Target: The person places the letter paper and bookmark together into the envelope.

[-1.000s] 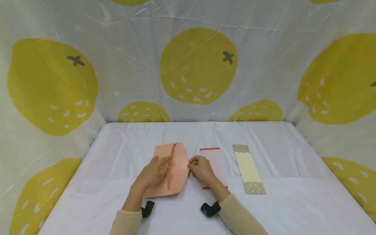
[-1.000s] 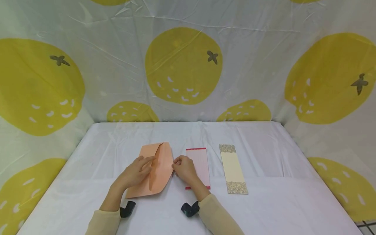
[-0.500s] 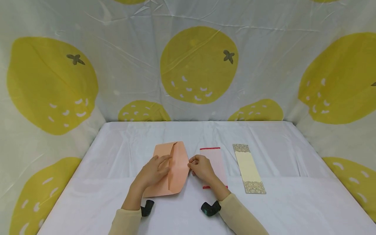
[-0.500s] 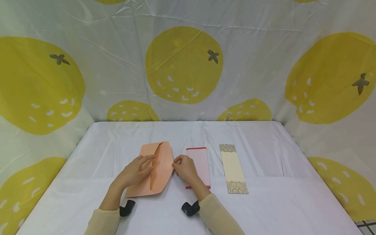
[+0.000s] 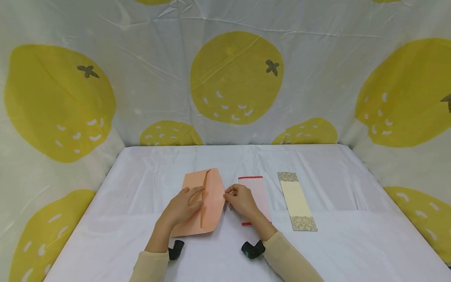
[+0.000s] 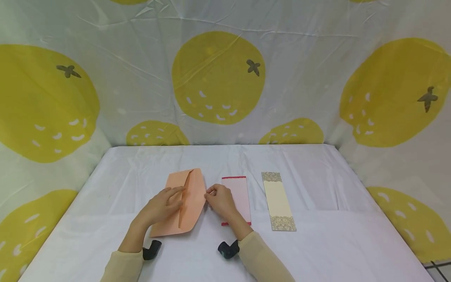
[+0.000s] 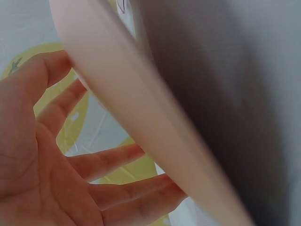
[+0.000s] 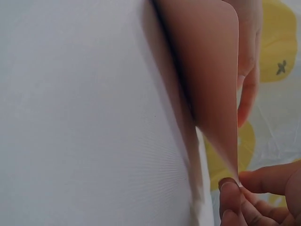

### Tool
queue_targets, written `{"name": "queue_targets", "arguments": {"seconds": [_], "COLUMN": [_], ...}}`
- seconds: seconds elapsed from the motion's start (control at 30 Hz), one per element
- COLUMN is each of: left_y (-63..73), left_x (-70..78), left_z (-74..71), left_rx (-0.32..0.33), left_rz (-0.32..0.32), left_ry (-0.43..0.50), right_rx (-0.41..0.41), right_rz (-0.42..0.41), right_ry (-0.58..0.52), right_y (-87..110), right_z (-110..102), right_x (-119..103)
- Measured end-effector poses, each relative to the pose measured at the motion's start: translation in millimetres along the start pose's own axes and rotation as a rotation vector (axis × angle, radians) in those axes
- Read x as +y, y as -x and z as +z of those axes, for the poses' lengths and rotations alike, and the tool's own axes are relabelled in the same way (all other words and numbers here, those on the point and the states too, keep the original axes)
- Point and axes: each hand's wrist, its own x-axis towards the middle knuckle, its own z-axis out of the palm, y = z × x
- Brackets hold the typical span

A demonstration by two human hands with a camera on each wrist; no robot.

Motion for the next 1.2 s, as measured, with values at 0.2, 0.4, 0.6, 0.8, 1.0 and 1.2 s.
{"name": "queue_targets", "arguments": {"seconds": [0.2, 0.4, 0.6, 0.8, 1.0, 1.2], "left_y": [0.5, 0.5, 0.9, 2.1, 1.8, 0.8], "left_x": [1.3, 2.8, 2.8, 3.9, 4.2, 3.4], "left_z": [0.1, 0.8, 1.9, 1.3, 1.6, 3.6], "left_rx": [0.001, -0.001, -0.002, 0.001, -0.001, -0.003], "left_rz": [0.003, 0.007, 0.011, 0.007, -0.008, -0.01], "left_ry": [-0.004, -0.02, -0.037, -0.036, -0.025, -0.022], "right_rx": [0.011, 0.05, 0.101, 0.163, 0.201, 0.225], "right_rz": [-0.006, 0.004, 0.063, 0.142, 0.148, 0.176], "right_ry": [0.0, -0.019, -0.012, 0.01, 0.044, 0.083], "right_y": [2.2, 3.1, 2.8, 3.0, 2.9, 3.7], "right_z": [-4, -16, -35, -54, -69, -81], "right_x": [-3, -2, 2, 8, 16, 25]}}
